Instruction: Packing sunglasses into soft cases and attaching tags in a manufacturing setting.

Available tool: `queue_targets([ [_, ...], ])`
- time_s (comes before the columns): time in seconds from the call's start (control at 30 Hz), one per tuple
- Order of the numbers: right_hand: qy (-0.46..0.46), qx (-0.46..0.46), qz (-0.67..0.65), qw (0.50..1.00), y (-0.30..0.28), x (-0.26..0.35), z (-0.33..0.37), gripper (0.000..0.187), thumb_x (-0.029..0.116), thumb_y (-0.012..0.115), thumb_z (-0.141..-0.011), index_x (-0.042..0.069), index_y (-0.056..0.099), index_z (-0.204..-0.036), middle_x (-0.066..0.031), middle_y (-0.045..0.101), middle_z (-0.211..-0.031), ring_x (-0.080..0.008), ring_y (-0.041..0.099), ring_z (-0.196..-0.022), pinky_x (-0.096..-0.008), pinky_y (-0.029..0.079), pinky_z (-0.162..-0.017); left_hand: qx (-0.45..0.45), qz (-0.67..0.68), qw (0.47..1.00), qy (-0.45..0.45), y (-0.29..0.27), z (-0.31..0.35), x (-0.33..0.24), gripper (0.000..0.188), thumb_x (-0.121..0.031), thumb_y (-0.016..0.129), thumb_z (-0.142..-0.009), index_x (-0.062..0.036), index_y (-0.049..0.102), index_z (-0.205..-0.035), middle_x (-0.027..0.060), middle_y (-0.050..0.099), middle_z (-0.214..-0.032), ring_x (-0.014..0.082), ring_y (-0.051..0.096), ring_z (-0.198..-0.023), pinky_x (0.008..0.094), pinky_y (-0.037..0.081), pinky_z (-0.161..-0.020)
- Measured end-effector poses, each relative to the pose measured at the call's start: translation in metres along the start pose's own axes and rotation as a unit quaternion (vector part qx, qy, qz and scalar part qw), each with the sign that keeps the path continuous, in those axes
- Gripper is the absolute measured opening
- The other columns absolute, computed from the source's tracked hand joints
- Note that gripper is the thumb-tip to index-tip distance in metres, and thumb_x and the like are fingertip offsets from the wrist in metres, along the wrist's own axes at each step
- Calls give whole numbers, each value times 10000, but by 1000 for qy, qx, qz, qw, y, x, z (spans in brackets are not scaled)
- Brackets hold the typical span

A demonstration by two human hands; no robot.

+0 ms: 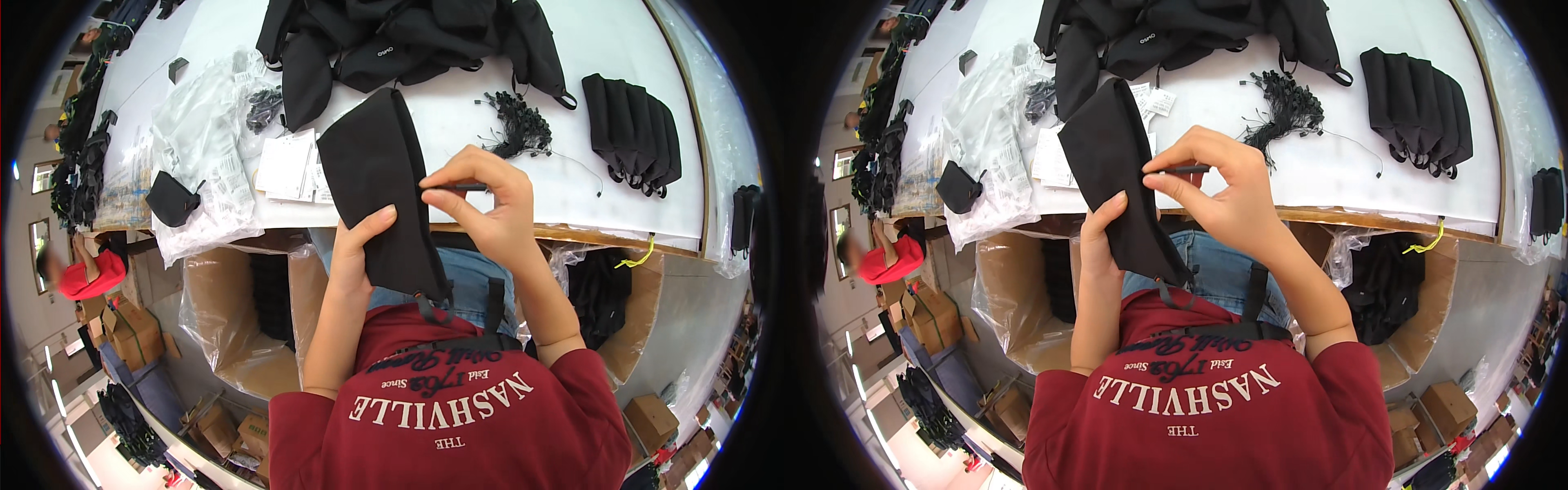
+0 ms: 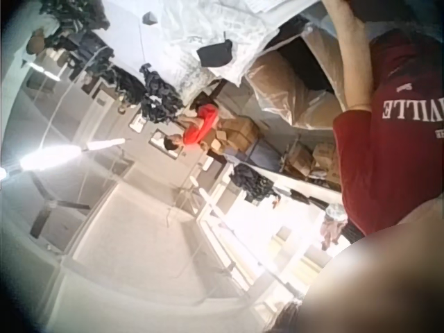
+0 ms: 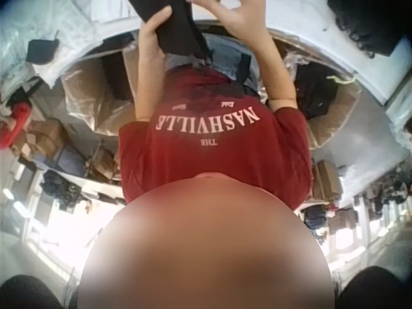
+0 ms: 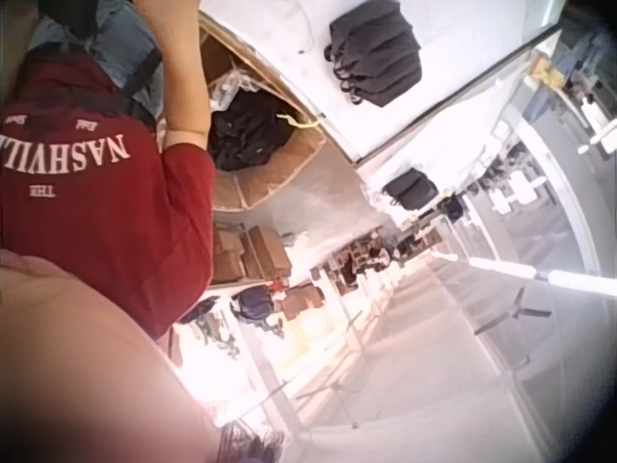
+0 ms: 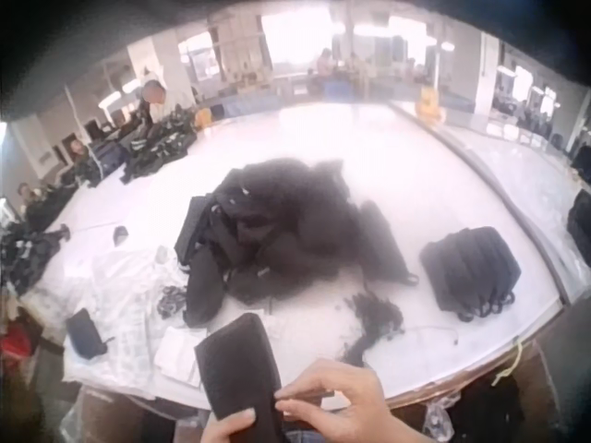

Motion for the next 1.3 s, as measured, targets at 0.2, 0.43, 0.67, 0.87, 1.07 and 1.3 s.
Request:
queue_targets([
  [0.2, -1, 62, 26, 998, -7, 12, -1, 86, 8, 722, -746, 20, 684, -822, -36, 599, -702, -96, 547, -581, -209, 418, -530, 62, -66, 992, -88, 6, 7, 20, 467, -193, 645, -774, 75, 519, -1135, 160, 642, -836, 241, 650, -686, 300, 545, -590],
  [0.43, 65, 153, -37, 985, 25, 12, 29, 118, -5, 743, -695, 21, 699, -802, -58, 619, -695, -139, 570, -599, -241, 438, -532, 65, 78, 985, -136, -5, -3, 31, 343, -227, 610, -873, 6, 523, -1109, 86, 566, -915, 185, 550, -768, 294, 465, -677],
  [0.67, 59, 170, -21, 983, 32, 16, 36, 135, 20, 754, -685, 38, 709, -810, -50, 622, -667, -161, 564, -582, -255, 425, -521, 66, 99, 989, -91, -4, -15, 21, 256, -296, 517, -940, -48, 555, -887, 22, 435, -626, 158, 353, -520, 300, 308, -531],
  [0.87, 61, 184, 6, 981, 30, 17, 37, 132, 12, 753, -687, 36, 709, -809, -52, 614, -660, -154, 554, -569, -258, 418, -518, 71, 111, 987, -97, -7, -15, 18, 288, -215, 599, -887, -3, 550, -1077, 81, 579, -856, 173, 535, -697, 286, 450, -636],
  [1.07, 2, 18, 85, 996, -11, 20, 10, 78, 49, 737, -750, 65, 697, -814, -17, 616, -691, -98, 537, -549, -212, 390, -478, 93, -8, 991, -93, 15, -2, 17, 550, -163, 714, -791, 21, 494, -1260, 103, 607, -1117, 190, 615, -978, 289, 502, -843],
  [1.3, 79, 217, -1, 973, 44, 17, 42, 83, 91, 737, -764, 62, 677, -813, -34, 568, -670, -142, 540, -556, -252, 415, -491, -4, 121, 987, -106, 0, -18, 9, 298, -322, 565, -927, -24, 568, -935, 36, 520, -742, 134, 447, -587, 267, 399, -510],
])
Point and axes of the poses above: each hand's wrist, its own z-axis away from the middle knuckle, its own y-axis out of the palm, x = y × z, the point moved 9 cm from there along -z, towards the middle knuckle
